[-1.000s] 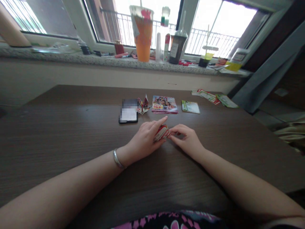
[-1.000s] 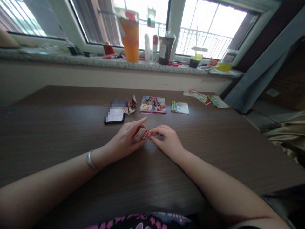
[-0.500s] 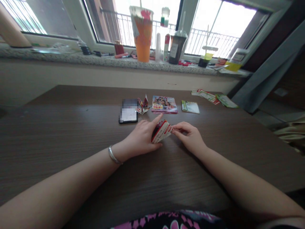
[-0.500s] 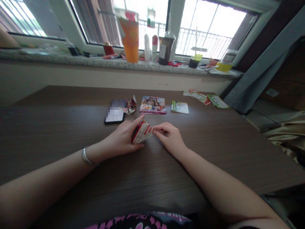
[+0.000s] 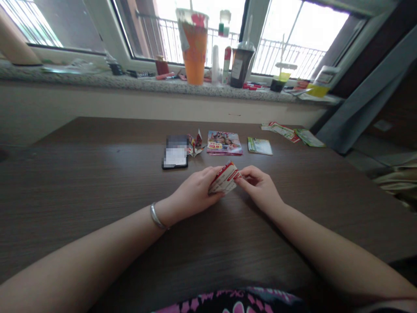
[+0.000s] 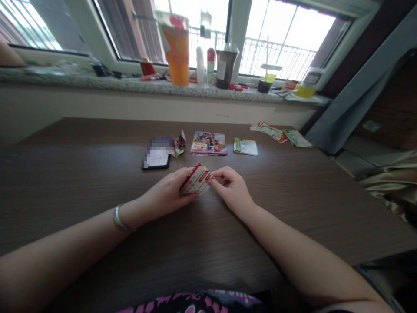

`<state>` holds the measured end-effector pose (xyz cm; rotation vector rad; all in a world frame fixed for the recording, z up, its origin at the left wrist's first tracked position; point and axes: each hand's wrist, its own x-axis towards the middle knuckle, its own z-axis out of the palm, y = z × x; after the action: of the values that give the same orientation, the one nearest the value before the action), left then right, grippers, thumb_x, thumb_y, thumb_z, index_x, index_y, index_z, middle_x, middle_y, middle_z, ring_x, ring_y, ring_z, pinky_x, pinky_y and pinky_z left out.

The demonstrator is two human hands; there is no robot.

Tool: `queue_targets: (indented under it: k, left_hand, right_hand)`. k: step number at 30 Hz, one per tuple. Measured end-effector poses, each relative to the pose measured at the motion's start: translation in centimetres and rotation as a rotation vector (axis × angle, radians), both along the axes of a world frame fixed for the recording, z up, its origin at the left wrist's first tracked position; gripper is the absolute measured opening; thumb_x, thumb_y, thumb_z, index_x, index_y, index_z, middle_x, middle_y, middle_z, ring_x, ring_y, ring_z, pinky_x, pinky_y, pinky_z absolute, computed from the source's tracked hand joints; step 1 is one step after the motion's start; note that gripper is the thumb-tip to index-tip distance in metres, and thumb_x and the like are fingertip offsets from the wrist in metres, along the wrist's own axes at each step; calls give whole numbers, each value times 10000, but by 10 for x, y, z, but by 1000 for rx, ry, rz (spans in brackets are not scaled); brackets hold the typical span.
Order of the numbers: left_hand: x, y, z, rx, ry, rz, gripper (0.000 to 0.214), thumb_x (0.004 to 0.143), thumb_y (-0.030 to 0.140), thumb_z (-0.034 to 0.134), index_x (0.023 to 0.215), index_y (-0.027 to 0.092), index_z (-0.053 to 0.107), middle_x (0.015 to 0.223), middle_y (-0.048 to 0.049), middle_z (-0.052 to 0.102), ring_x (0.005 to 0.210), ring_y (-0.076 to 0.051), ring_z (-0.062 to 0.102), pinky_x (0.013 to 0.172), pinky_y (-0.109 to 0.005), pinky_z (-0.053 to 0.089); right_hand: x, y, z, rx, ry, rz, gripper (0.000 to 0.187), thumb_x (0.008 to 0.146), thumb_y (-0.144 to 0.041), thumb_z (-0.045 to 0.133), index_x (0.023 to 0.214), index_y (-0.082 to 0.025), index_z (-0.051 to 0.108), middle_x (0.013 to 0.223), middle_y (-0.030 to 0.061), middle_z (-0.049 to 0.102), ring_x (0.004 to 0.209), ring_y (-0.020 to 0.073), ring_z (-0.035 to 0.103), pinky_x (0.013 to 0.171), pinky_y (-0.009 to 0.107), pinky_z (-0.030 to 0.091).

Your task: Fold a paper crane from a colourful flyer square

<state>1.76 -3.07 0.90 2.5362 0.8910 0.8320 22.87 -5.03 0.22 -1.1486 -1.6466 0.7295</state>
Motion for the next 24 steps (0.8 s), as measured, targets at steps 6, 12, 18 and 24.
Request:
queue_targets:
  k: [6,12,18,24]
  left_hand:
    - [4,-3,4,32,0,36,359,828,231,603,1176,175,534,1074,-88,644,991,-228,609,866,-385,504]
    - [3,-8,12,143,-197,50,196,866,203,577,1060,181,591,1041,-72,649,974,-191,596,882,-359,485]
    - [3,-17,24,253,-359,34,152,840,200,643,992,215,639,960,-41,674,916,-167,615,845,-351,494]
    - [4,-15,22,295,-322,56,100,819,234,678,911,196,674,898,-47,694,852,-166,639,783,-332,511]
  right_hand:
    - [0,-3,4,132,-10,-23,146,816,-349,652,757,-215,646,755,19,593,718,150,560,611,274,465]
    - [2,-10,16,296,-156,-57,79,835,-279,642,776,-235,671,750,18,590,704,151,551,597,287,459]
    - [8,-20,28,546,-436,-137,87,842,-237,642,880,-280,708,830,34,632,781,180,570,710,339,473]
    - [7,-19,26,634,-608,-159,79,847,-259,641,883,-266,710,834,33,656,783,179,571,714,328,477]
